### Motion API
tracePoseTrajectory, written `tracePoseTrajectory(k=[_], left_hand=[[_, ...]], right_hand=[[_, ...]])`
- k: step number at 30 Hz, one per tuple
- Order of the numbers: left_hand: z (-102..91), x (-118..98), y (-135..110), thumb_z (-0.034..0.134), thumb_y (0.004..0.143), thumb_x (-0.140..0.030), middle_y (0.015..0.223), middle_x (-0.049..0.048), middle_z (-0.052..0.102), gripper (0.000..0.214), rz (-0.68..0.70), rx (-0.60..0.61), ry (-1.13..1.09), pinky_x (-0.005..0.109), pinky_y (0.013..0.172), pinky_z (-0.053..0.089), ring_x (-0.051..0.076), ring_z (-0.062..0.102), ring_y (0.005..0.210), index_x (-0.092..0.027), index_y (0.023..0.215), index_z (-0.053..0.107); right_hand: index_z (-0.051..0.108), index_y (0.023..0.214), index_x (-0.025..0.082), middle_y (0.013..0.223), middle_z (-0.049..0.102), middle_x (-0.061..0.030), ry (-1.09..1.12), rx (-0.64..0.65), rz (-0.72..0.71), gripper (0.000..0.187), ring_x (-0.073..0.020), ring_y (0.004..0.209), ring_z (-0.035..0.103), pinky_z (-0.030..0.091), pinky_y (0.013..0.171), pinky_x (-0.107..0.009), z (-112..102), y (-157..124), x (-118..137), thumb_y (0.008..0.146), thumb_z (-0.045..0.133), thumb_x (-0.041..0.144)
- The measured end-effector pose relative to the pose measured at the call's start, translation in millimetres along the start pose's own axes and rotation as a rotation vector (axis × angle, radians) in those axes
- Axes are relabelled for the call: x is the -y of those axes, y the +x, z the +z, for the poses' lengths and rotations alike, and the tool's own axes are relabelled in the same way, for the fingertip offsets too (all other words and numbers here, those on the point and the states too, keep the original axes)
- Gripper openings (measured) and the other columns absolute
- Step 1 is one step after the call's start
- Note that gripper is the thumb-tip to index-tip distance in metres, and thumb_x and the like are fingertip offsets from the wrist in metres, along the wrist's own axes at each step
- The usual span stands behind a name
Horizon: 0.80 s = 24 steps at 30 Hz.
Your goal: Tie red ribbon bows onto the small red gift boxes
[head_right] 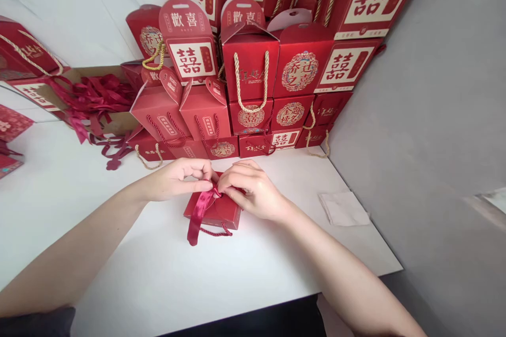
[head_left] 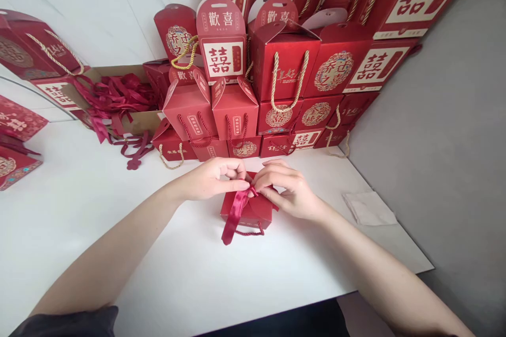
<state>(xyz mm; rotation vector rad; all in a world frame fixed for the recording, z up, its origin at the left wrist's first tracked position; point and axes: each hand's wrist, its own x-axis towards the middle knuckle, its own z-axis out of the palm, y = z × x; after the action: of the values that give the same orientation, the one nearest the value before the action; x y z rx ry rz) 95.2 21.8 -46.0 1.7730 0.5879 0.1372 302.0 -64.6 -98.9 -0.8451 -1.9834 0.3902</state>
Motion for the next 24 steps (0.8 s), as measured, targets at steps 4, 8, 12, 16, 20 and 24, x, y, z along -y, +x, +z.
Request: tracePoseTrajectory(k=[4,8,12,16,20,24], left_hand=[[2.9,-1,1,0.062,0.088,-0.032,0.080,0.0007,0.066,0.019,0.004,-0.018,0.001,0.026,0.073,0.047,0.012,0.062,0.076,-0.016,0.081,0.054],[8.0,-3,0,0.066,0.084,-0.033,0.080,0.0010,0.064,0.022,0.021,-0.072,0.083,0.028,0.075,0.047,0.014,0.061,0.078,-0.016,0.079,0.052],[12.9,-7,-4,0.071,0.077,-0.025,0.084,0.0004,0.065,0.022,0.066,-0.118,0.184,0.028,0.079,0.049,0.016,0.063,0.086,-0.017,0.079,0.051],[24.1,-12,-8,0.062,0.079,-0.014,0.090,-0.0015,0.066,0.013,0.099,-0.210,0.320,0.028,0.080,0.050,0.014,0.065,0.088,-0.019,0.088,0.053],[44.5,-11,-11,0.057,0.080,-0.009,0.083,-0.0050,0.066,0.014,0.267,-0.466,0.725,0.036,0.094,0.046,0.011,0.062,0.074,-0.020,0.089,0.056],[59.4,-4,-12,0.053,0.080,-0.004,0.070,-0.0043,0.062,0.014,0.386,-0.639,1.012,0.035,0.082,0.049,0.013,0.060,0.069,-0.018,0.081,0.054]], right_hand=[[0.061,0.090,0.022,0.089,0.069,-0.0035,-0.095,0.064,-0.077,0.014,-0.0173,0.084,0.060,0.043,0.086,-0.037,-5,1,-2,0.096,0.051,0.015],[0.061,0.092,0.022,0.092,0.068,-0.0037,-0.163,0.117,-0.089,0.016,-0.0183,0.088,0.058,0.043,0.087,-0.037,-8,2,-1,0.095,0.049,0.013],[0.060,0.092,0.022,0.091,0.068,-0.0034,-0.129,0.127,-0.074,0.018,-0.0181,0.088,0.060,0.044,0.089,-0.038,-8,2,1,0.093,0.048,0.009],[0.060,0.094,0.021,0.087,0.066,-0.0039,-0.056,0.091,-0.050,0.019,-0.0180,0.086,0.059,0.047,0.087,-0.037,-5,1,1,0.091,0.048,0.007],[0.060,0.093,0.022,0.086,0.064,-0.0042,-0.022,0.064,-0.032,0.022,-0.0183,0.086,0.058,0.049,0.083,-0.036,-3,-1,0,0.088,0.048,0.004],[0.060,0.093,0.023,0.086,0.065,-0.0023,-0.019,0.070,-0.014,0.022,-0.0180,0.084,0.058,0.046,0.092,-0.040,-4,-1,3,0.086,0.049,0.004]])
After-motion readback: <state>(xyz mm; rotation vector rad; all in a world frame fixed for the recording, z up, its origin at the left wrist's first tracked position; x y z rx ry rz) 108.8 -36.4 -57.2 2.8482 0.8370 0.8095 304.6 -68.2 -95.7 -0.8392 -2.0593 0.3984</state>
